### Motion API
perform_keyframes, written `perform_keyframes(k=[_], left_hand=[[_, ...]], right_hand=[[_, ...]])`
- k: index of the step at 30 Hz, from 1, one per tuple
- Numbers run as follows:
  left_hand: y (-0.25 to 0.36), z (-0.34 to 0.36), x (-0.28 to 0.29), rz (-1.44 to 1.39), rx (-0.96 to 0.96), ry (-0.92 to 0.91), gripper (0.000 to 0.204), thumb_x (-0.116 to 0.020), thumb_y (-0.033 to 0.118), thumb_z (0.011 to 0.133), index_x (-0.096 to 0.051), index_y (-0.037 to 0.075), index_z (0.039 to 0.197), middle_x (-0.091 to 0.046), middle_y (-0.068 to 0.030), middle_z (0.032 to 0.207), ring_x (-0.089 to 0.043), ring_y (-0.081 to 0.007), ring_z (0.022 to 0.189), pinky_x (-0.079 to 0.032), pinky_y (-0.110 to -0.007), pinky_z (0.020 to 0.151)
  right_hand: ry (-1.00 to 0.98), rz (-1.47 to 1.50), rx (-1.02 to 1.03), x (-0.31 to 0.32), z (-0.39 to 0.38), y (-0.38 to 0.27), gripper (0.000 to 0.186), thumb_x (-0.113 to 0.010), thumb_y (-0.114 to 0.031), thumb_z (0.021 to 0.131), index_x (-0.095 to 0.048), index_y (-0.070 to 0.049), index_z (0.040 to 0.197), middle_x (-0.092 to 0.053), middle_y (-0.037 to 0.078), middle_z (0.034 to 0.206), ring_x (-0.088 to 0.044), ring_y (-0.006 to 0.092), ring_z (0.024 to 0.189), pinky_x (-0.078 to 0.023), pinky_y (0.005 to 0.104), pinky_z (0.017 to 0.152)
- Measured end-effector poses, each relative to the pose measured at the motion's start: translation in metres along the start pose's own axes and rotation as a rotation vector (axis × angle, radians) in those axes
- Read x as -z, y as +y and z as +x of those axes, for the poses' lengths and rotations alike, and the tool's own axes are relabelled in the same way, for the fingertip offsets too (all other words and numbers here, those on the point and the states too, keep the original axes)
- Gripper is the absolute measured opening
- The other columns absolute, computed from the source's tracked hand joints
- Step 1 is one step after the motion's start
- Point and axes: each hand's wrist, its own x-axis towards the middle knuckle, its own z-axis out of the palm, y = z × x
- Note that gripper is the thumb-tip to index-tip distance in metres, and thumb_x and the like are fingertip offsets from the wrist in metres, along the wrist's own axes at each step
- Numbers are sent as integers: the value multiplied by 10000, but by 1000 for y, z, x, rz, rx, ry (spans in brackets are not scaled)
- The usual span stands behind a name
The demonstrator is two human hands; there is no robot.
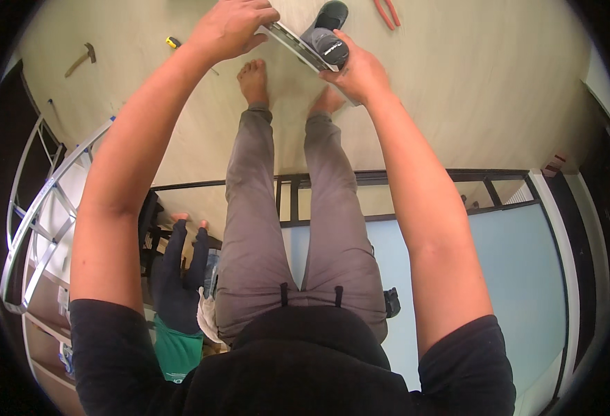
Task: The person uses a drill to make holes in a curved metal rail attached to a white panel, then picks up a bag of screws and a screwdriver to begin fastening the rail.
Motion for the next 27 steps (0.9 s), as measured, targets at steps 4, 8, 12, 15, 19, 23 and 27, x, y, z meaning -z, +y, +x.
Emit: perform_keyframes(k=[4,8,12,15,19,23,27], left_hand=[[11,-30,-6,47,161,308,365,-846,257,839,-740,159,1174,-723,-72,1198,-654,-287,1224,-480,-448,1095],[75,-80,-41,-174,418,540,516,-854,276,880,-689,186,1361,-711,-97,1276,-647,-325,1250,-484,-481,1083],[112,-172,-121,-644,855,399,362,-847,266,924,-723,128,1235,-747,-125,1160,-701,-318,1147,-530,-486,1021],[88,-249,-171,-892,1290,299,274,-831,302,958,-749,88,1107,-775,-118,1001,-744,-311,989,-581,-450,900],[8,-336,-224,-656,1635,205,306,-855,379,923,-780,100,1021,-804,-97,917,-773,-287,876,-602,-426,809],[-102,-385,-243,-469,1791,124,274,-837,380,925,-784,130,1024,-813,-114,987,-774,-324,979,-606,-457,878],[-203,-439,-260,-249,1796,131,248,-789,326,949,-772,152,1125,-808,-120,1106,-762,-348,1078,-606,-475,922]], right_hand=[[-75,9,57,-17,8,-6,924,-937,-327,779,-541,-224,1607,-770,143,1330,-730,369,1212,-582,468,1016],[-50,18,79,-18,5,2,895,-930,-295,786,-555,-197,1593,-750,159,1375,-715,370,1260,-571,459,1043],[-114,25,49,-8,-2,-12,859,-921,-249,812,-559,-137,1583,-754,159,1371,-727,354,1245,-562,434,1028],[-152,77,50,-12,-1,-18,741,-878,-96,842,-599,-47,1525,-787,109,1236,-711,201,1064,-562,374,992],[-186,96,-36,-15,-1,-22,781,-862,-37,839,-574,-86,1563,-772,109,1211,-681,192,1048,-548,354,986],[-200,60,-98,-18,-2,-13,787,-836,17,840,-557,-62,1572,-739,68,1222,-646,171,1049,-543,342,976],[-228,120,-165,-24,-3,-10,852,-836,49,851,-492,-50,1625,-707,33,1248,-637,135,1032,-544,316,954]])
